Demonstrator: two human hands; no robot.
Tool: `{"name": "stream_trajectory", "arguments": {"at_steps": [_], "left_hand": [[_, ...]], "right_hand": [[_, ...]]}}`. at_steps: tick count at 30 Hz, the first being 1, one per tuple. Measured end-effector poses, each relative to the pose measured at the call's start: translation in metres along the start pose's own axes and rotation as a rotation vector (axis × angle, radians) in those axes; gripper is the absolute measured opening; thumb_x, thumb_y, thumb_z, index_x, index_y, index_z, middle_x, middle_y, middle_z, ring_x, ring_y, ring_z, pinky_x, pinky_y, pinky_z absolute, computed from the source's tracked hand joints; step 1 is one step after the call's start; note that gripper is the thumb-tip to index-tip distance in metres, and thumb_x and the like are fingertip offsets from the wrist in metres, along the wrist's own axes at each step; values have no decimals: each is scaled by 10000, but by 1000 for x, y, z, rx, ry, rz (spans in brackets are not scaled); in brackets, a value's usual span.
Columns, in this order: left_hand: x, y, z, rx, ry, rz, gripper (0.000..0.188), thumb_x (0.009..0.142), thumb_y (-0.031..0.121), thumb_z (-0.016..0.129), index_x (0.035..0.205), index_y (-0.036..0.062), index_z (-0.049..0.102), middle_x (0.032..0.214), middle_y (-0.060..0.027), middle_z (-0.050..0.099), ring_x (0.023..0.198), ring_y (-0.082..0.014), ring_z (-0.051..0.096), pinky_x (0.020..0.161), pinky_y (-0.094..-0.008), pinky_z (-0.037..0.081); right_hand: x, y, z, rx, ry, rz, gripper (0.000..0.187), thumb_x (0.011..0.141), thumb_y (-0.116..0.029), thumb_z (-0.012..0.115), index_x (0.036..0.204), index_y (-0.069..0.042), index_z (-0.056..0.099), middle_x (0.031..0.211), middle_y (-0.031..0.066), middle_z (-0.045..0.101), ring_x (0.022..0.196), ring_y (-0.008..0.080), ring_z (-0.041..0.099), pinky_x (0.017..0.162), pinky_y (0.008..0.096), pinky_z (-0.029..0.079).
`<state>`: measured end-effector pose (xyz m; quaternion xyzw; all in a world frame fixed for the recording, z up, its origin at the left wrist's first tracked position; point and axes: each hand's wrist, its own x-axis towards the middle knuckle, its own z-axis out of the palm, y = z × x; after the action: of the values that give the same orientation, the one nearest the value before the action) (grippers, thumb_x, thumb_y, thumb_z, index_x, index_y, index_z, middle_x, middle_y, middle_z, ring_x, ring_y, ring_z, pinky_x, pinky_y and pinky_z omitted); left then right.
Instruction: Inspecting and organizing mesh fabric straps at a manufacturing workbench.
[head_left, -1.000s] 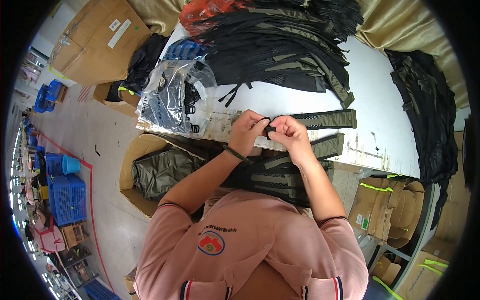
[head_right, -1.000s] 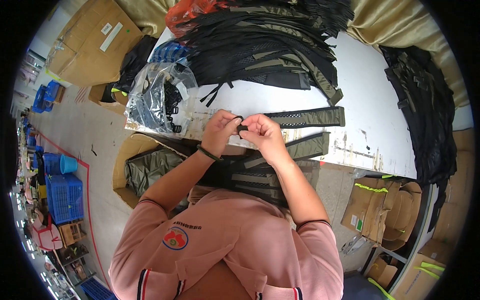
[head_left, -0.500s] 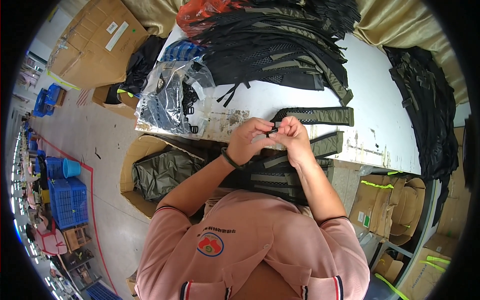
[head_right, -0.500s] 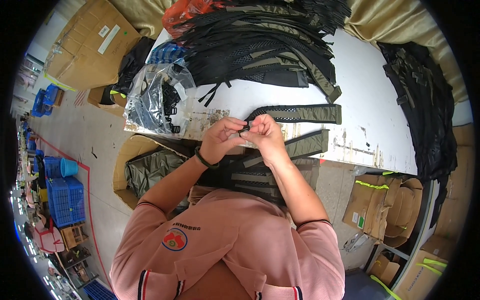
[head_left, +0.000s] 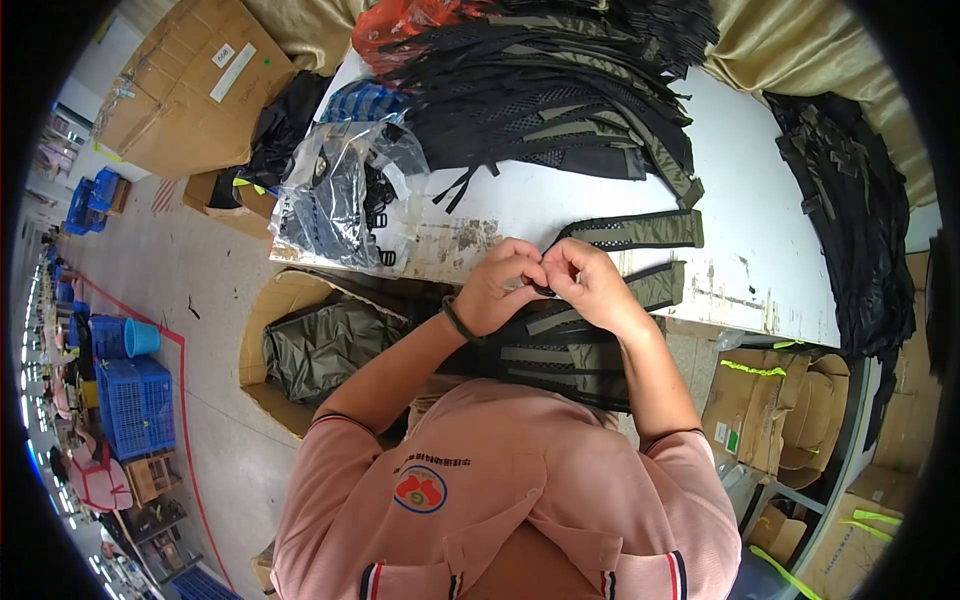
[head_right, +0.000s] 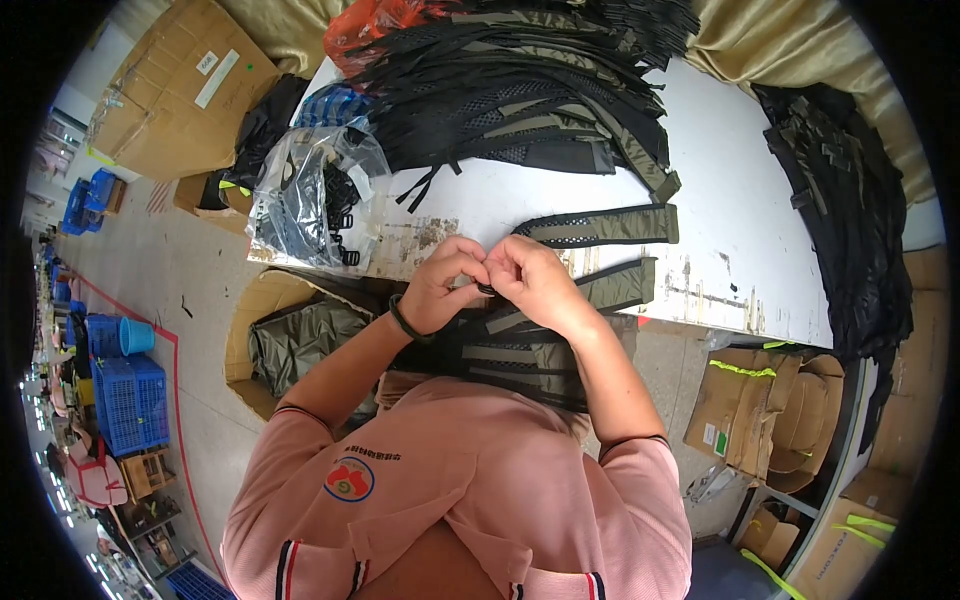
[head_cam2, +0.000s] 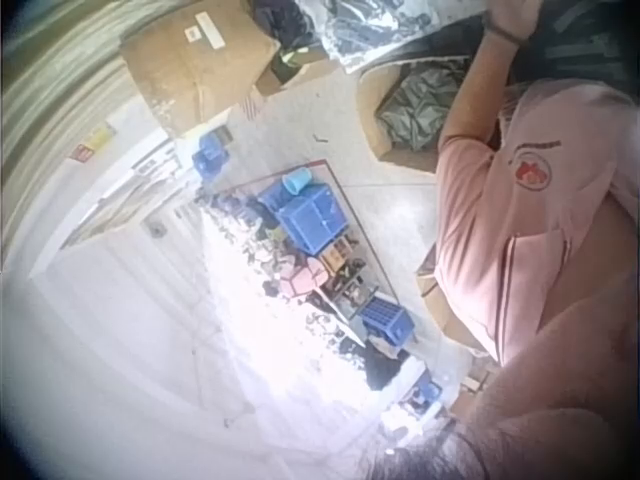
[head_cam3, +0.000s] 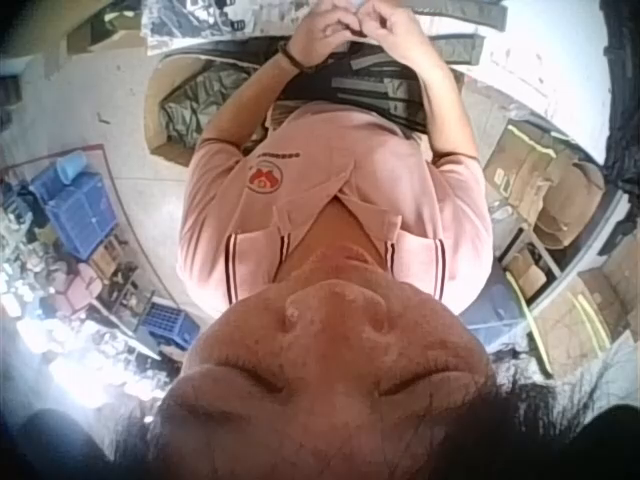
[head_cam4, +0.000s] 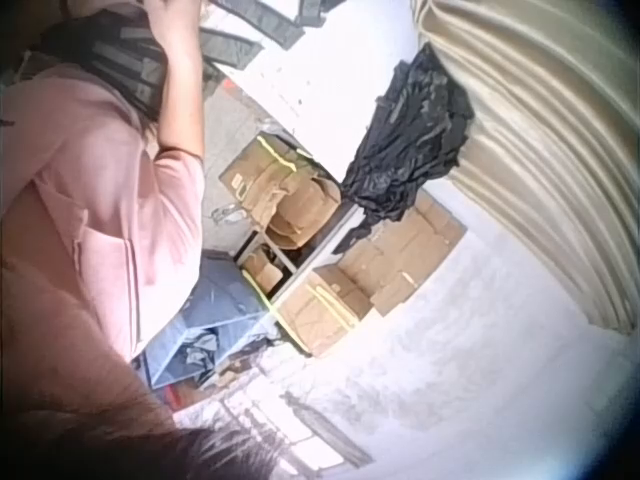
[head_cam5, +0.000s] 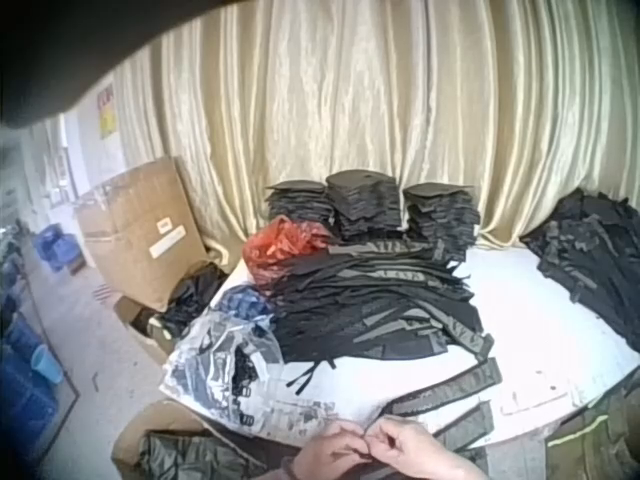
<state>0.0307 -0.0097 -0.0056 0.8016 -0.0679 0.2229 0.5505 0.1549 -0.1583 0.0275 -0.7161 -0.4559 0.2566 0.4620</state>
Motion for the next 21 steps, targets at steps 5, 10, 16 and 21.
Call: {"name": "stream_trajectory", "arguments": {"at_steps": [5, 10, 16, 21], "left_hand": [[-27, 7, -1, -709, -98, -357, 177, 842, -2, 588, 991, 45, 505, 964, -72, 541, 766, -177, 572, 700, -273, 473], [-100, 4, -41, -1184, 128, -930, 113, 886, 88, 577, 979, 65, 517, 878, -78, 581, 610, -178, 581, 553, -286, 479], [-173, -32, -55, -633, 478, -1104, 112, 881, 135, 622, 908, 67, 538, 726, -56, 588, 528, -138, 563, 479, -257, 459], [-189, -13, -55, -224, 407, -853, 165, 892, 215, 622, 860, 60, 575, 690, -33, 587, 500, -98, 532, 458, -232, 437]], "right_hand": [[3, -5, -15, 345, 158, 165, 117, 892, -133, 616, 911, -18, 620, 754, -11, 599, 706, 54, 530, 654, 200, 445], [-18, 21, 10, -152, -364, -136, 379, 829, -216, 674, 1136, -14, 580, 1067, 152, 643, 970, 244, 632, 840, 331, 496], [-83, 70, 78, -606, -700, 12, 760, 801, -462, 634, 1317, 50, 411, 1349, 262, 420, 1255, 378, 414, 1049, 387, 350], [-61, 54, 68, -630, -322, -165, 851, 760, -500, 654, 1343, 48, 365, 1378, 265, 377, 1319, 369, 324, 1100, 454, 237]]}}
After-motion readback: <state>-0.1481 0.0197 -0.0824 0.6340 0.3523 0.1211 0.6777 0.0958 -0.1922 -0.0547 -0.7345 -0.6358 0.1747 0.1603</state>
